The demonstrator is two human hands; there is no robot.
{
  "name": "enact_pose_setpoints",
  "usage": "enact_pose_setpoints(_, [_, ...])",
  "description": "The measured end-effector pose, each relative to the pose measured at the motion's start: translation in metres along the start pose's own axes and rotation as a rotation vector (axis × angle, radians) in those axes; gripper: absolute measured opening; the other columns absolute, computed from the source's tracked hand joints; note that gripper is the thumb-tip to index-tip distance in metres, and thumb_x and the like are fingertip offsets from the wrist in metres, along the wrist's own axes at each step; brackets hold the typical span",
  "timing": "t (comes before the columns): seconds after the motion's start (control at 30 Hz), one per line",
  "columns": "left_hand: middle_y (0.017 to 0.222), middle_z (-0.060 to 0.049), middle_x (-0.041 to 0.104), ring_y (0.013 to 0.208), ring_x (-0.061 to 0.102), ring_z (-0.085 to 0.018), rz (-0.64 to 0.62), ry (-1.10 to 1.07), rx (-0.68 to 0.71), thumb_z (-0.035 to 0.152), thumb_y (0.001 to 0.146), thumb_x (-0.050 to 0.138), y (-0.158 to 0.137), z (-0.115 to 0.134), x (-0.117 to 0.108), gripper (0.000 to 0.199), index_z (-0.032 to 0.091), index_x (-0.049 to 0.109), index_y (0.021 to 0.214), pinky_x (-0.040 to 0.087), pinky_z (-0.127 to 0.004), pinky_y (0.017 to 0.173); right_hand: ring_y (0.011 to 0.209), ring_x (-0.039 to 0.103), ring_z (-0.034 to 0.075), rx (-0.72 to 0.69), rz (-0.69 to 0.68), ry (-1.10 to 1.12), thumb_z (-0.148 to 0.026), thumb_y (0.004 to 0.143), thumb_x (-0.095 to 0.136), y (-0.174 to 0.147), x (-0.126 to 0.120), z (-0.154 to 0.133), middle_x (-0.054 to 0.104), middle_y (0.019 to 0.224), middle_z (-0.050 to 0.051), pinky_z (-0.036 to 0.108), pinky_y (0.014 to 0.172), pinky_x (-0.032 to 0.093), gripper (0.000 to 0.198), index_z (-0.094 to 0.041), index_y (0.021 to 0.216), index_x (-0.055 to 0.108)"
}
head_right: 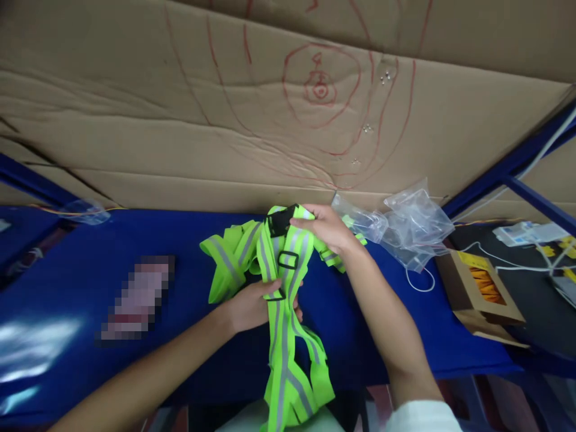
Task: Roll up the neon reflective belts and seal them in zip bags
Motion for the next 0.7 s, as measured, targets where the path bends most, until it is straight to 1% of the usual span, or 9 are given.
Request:
enact_pose_setpoints(0.07, [0.088, -0.011, 0.079, 0.086, 0.078, -0.031, -0.05, -0.034, -0.043, 0.054, 0.062, 0.096, -0.002, -0.017, -0.001, 0.064, 0.013, 0.077, 0.109, 0.062, -0.042, 0.082, 0.072, 0.07, 0.016, 0.076, 0.129, 0.089, -0.041, 0.058, 0.096, -0.012, -0.004, 0.011, 0.078, 0.081, 0.0, 0.03, 0.075, 0.056, 0.041, -0.019, 0.087, 0.077])
enact_pose_setpoints(0.13, [0.087, -0.011, 0.079, 0.086, 0.079, -0.031, -0.098, -0.043, -0.104, 0.043, 0.061, 0.099, 0.0, -0.031, 0.002, 0.064, 0.015, 0.076, 0.114, 0.063, -0.043, 0.08, 0.065, 0.069, 0.017, 0.111, 0.247, 0.138, -0.043, 0.056, 0.096, -0.027, -0.014, 0.021, 0.077, 0.076, 0.0, 0.031, 0.071, 0.056, 0.044, -0.019, 0.087, 0.075])
enact_pose_setpoints(0.2, [0.083, -0.01, 0.078, 0.083, 0.079, -0.03, -0.127, -0.026, -0.175, 0.036, 0.065, 0.097, 0.002, -0.04, 0.005, 0.058, 0.016, 0.075, 0.115, 0.064, -0.042, 0.075, 0.063, 0.067, 0.016, 0.107, 0.313, 0.13, -0.046, 0.058, 0.095, -0.044, -0.027, 0.029, 0.076, 0.075, 0.0, 0.031, 0.07, 0.055, 0.044, -0.02, 0.086, 0.073])
enact_pose_setpoints(0.3, [0.079, -0.008, 0.076, 0.08, 0.079, -0.028, -0.124, 0.011, -0.274, 0.036, 0.068, 0.095, 0.001, -0.046, 0.009, 0.053, 0.016, 0.074, 0.113, 0.064, -0.039, 0.07, 0.068, 0.068, 0.017, 0.092, 0.385, 0.09, -0.047, 0.061, 0.093, -0.068, -0.042, 0.041, 0.077, 0.079, 0.0, 0.03, 0.072, 0.054, 0.043, -0.021, 0.088, 0.073])
enact_pose_setpoints(0.4, [0.082, -0.009, 0.077, 0.082, 0.079, -0.027, -0.097, 0.02, -0.349, 0.036, 0.069, 0.095, -0.009, -0.049, 0.009, 0.057, 0.017, 0.073, 0.118, 0.065, -0.039, 0.075, 0.072, 0.066, 0.018, 0.075, 0.423, 0.035, -0.047, 0.065, 0.092, -0.083, -0.047, 0.056, 0.076, 0.079, 0.0, 0.03, 0.073, 0.052, 0.04, -0.021, 0.088, 0.073])
enact_pose_setpoints(0.5, [0.09, -0.01, 0.08, 0.087, 0.079, -0.026, -0.053, 0.008, -0.383, 0.036, 0.066, 0.097, -0.021, -0.057, 0.006, 0.065, 0.02, 0.071, 0.124, 0.064, -0.037, 0.079, 0.07, 0.06, 0.016, 0.058, 0.442, -0.037, -0.046, 0.067, 0.092, -0.085, -0.045, 0.073, 0.072, 0.077, -0.002, 0.029, 0.07, 0.048, 0.036, -0.02, 0.085, 0.073])
enact_pose_setpoints(0.57, [0.097, -0.01, 0.081, 0.093, 0.079, -0.027, -0.041, -0.002, -0.415, 0.039, 0.064, 0.098, -0.027, -0.065, 0.004, 0.067, 0.024, 0.072, 0.123, 0.063, -0.038, 0.082, 0.072, 0.057, 0.015, 0.049, 0.438, -0.084, -0.043, 0.067, 0.092, -0.084, -0.043, 0.081, 0.07, 0.077, -0.002, 0.027, 0.069, 0.045, 0.033, -0.02, 0.082, 0.073])
enact_pose_setpoints(0.63, [0.11, -0.008, 0.081, 0.108, 0.078, -0.03, -0.07, 0.007, -0.471, 0.039, 0.06, 0.099, -0.032, -0.072, 0.005, 0.066, 0.028, 0.074, 0.121, 0.062, -0.042, 0.092, 0.075, 0.056, 0.015, 0.057, 0.416, -0.113, -0.04, 0.067, 0.093, -0.084, -0.04, 0.085, 0.068, 0.078, -0.002, 0.026, 0.071, 0.044, 0.031, -0.019, 0.08, 0.074])
enact_pose_setpoints(0.7, [0.123, -0.009, 0.079, 0.121, 0.073, -0.031, -0.111, 0.032, -0.512, 0.039, 0.057, 0.1, -0.034, -0.076, 0.006, 0.068, 0.026, 0.075, 0.119, 0.056, -0.047, 0.107, 0.077, 0.059, 0.016, 0.081, 0.392, -0.118, -0.041, 0.069, 0.092, -0.088, -0.038, 0.085, 0.069, 0.08, -0.002, 0.027, 0.073, 0.046, 0.031, -0.019, 0.082, 0.075])
Point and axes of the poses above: each hand's wrist, its own y-axis towards the middle knuckle, its own x-axis out of the palm, z = x × y, the point moved 1 cm from there along y, towards the middle knuckle
